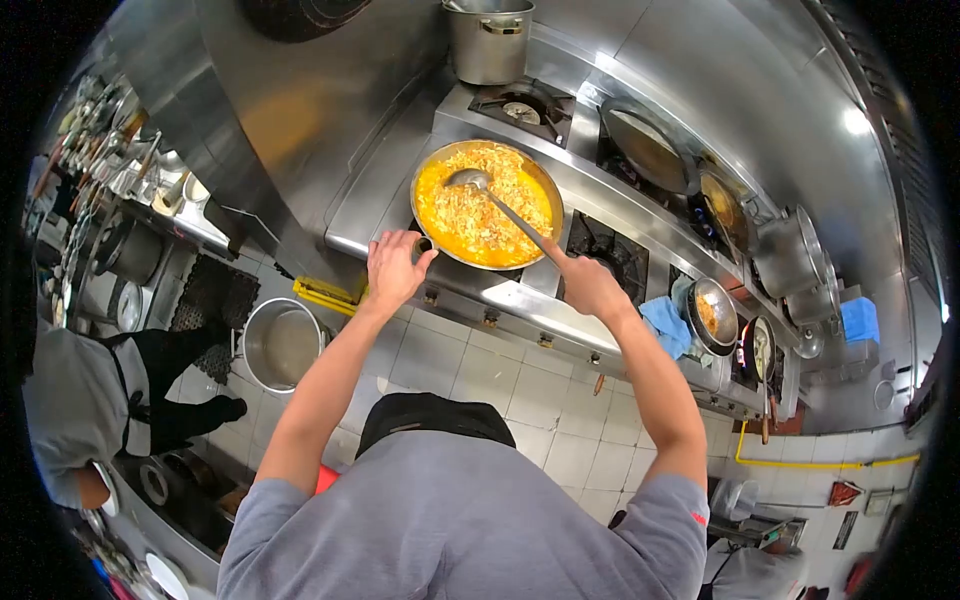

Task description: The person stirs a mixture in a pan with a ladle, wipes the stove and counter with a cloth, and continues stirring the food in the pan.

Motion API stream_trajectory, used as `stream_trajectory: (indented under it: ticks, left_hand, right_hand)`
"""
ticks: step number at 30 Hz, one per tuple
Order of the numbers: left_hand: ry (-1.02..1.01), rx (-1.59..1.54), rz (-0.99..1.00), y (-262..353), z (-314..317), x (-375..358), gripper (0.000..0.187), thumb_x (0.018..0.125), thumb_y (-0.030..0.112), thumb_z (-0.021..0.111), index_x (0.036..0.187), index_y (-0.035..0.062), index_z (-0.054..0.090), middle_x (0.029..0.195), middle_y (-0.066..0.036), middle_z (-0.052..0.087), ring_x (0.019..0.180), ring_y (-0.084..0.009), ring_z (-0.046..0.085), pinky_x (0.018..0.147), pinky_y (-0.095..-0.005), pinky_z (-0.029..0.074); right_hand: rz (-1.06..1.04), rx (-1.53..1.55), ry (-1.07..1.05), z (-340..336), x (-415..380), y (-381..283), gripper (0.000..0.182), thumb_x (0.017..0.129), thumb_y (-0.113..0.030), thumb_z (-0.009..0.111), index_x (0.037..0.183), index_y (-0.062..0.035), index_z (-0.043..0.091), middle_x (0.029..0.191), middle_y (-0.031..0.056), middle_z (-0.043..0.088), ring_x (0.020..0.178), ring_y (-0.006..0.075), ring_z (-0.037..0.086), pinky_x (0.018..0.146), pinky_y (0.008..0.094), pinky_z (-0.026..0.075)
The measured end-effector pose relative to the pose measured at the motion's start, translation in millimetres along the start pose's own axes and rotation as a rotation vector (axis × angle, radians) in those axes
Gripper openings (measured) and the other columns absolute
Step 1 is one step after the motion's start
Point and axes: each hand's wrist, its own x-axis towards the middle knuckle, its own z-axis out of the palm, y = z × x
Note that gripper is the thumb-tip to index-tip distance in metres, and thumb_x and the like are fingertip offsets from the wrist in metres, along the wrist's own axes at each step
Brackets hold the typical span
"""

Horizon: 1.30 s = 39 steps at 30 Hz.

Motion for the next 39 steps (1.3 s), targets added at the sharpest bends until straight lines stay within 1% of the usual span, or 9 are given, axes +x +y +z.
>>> stream_trajectory:
  ticks: [7, 16, 19, 22, 23, 27, 34, 38, 39]
  left_hand:
    - [0.012, -0.046, -0.009, -6, -1, 2, 0.032, 0.072, 0.027, 0.068, 0.094, 0.0052, 0.061, 0.093, -0.008, 0.060, 0.094, -0.0265, 0.052, 0.080, -0.0414, 0.038]
    - [-0.009, -0.036, -0.078, 0, 1, 1, 0.036, 0.074, 0.028, 0.066, 0.101, 0.0047, 0.060, 0.098, -0.008, 0.059, 0.097, -0.0267, 0.051, 0.083, -0.0400, 0.038]
    - [0.030, -0.024, -0.079, 3, 7, -1, 0.034, 0.075, 0.027, 0.065, 0.101, 0.0046, 0.060, 0.097, -0.008, 0.058, 0.095, -0.0268, 0.051, 0.082, -0.0402, 0.038]
    - [0.082, -0.036, -0.062, 4, 12, -5, 0.032, 0.076, 0.025, 0.064, 0.100, 0.0047, 0.059, 0.093, -0.009, 0.058, 0.093, -0.0273, 0.051, 0.080, -0.0416, 0.039]
    - [0.086, -0.045, -0.059, 4, 14, -4, 0.032, 0.076, 0.025, 0.064, 0.100, 0.0042, 0.059, 0.094, -0.009, 0.057, 0.093, -0.0277, 0.051, 0.081, -0.0418, 0.039]
    - [0.069, -0.055, -0.077, 7, 17, -5, 0.033, 0.076, 0.024, 0.064, 0.101, 0.0027, 0.058, 0.096, -0.011, 0.057, 0.095, -0.0291, 0.050, 0.083, -0.0431, 0.039]
    - [0.050, -0.022, -0.140, 20, 2, -9, 0.036, 0.076, 0.025, 0.065, 0.103, 0.0033, 0.058, 0.099, -0.011, 0.057, 0.099, -0.0296, 0.050, 0.085, -0.0419, 0.039]
    - [0.382, -0.240, -0.120, 6, -28, -44, 0.022, 0.076, 0.016, 0.065, 0.091, 0.0025, 0.057, 0.082, -0.010, 0.055, 0.081, -0.0276, 0.052, 0.073, -0.0376, 0.041]
    - [0.446, -0.268, -0.127, 3, -41, -59, 0.016, 0.076, 0.011, 0.064, 0.086, 0.0020, 0.056, 0.076, -0.010, 0.052, 0.073, -0.0264, 0.049, 0.068, -0.0355, 0.040]
  right_hand:
    - [0.062, 0.212, 0.067, -15, -52, 13, 0.071, 0.077, -0.001, 0.051, 0.139, -0.0186, 0.019, 0.075, 0.0292, 0.057, 0.078, 0.0463, 0.055, 0.069, 0.0512, 0.040]
    - [0.138, 0.460, 0.288, 71, 25, 50, 0.073, 0.075, 0.000, 0.049, 0.139, -0.0167, 0.019, 0.090, 0.0340, 0.056, 0.087, 0.0490, 0.053, 0.078, 0.0529, 0.041]
    - [-0.133, 0.525, 0.430, 107, 60, 72, 0.072, 0.076, -0.001, 0.049, 0.139, -0.0187, 0.019, 0.080, 0.0252, 0.059, 0.068, 0.0413, 0.060, 0.064, 0.0487, 0.046]
    - [0.150, 1.294, -0.153, 90, 61, 71, 0.070, 0.080, -0.002, 0.048, 0.140, -0.0223, 0.018, 0.068, 0.0080, 0.051, 0.045, 0.0202, 0.050, 0.046, 0.0368, 0.043]
    - [0.160, 1.579, -0.265, 89, 62, 76, 0.065, 0.085, -0.003, 0.048, 0.139, -0.0246, 0.019, 0.064, -0.0024, 0.035, 0.042, 0.0047, 0.031, 0.037, 0.0229, 0.031]
    - [0.112, 2.341, -0.565, 107, 63, 99, 0.059, 0.089, -0.006, 0.050, 0.137, -0.0282, 0.025, 0.067, -0.0027, 0.034, 0.043, 0.0014, 0.031, 0.034, 0.0154, 0.025]
    - [0.004, 1.700, -0.379, 19, -5, 44, 0.062, 0.087, -0.008, 0.051, 0.140, -0.0238, 0.022, 0.064, -0.0043, 0.033, 0.045, 0.0035, 0.026, 0.039, 0.0196, 0.028]
    - [0.141, 1.390, -0.296, 3, -35, 20, 0.063, 0.085, -0.004, 0.050, 0.139, -0.0234, 0.024, 0.062, -0.0050, 0.033, 0.044, 0.0045, 0.030, 0.040, 0.0222, 0.027]
    - [0.094, 1.077, -0.206, 3, -41, 15, 0.067, 0.083, -0.002, 0.050, 0.140, -0.0213, 0.021, 0.057, 0.0037, 0.042, 0.044, 0.0172, 0.045, 0.044, 0.0293, 0.036]
